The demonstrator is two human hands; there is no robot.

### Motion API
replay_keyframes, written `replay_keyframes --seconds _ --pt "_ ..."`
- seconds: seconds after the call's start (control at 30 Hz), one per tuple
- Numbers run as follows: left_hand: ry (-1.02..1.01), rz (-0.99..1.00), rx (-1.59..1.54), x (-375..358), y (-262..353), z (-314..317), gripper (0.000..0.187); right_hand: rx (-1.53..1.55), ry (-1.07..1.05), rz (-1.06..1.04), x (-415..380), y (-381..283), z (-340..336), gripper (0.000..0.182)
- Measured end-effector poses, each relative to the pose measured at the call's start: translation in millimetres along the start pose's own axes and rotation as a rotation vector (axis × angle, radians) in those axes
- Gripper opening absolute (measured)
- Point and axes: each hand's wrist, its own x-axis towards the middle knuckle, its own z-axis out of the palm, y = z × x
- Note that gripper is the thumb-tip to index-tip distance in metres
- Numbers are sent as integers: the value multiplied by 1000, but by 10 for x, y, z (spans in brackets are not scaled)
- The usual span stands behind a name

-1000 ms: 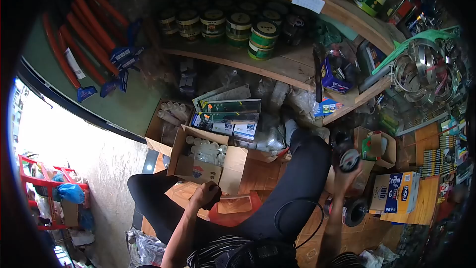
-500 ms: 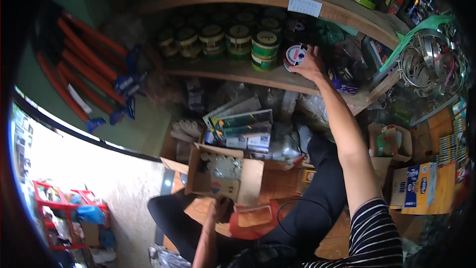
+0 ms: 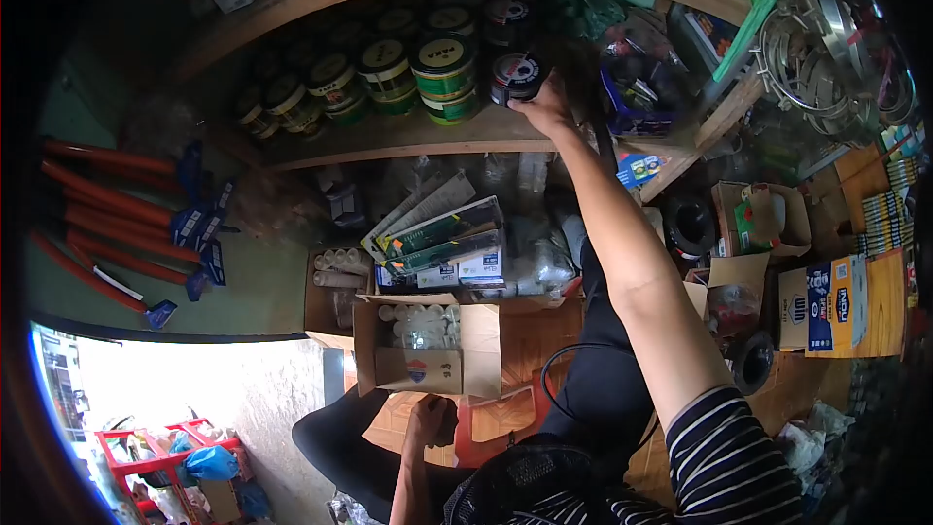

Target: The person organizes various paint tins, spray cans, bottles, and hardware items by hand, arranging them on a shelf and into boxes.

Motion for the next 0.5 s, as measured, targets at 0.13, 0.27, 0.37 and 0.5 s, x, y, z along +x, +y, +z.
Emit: replay_keyframes --seconds 0.13,0.27,0.37,0.5 --pt "50 14 67 59 -170 36 33 -19 -31 74 -84 -279 -120 110" --pt "26 6 52 73 -225 50 35 -91 48 120 -93 -336 -37 105" --pt "40 70 129 58 -234 48 32 -94 -19 75 -50 -291 -99 102" --pt "36 53 93 78 -315 85 32 -98 -123 19 -20 -205 -103 89"
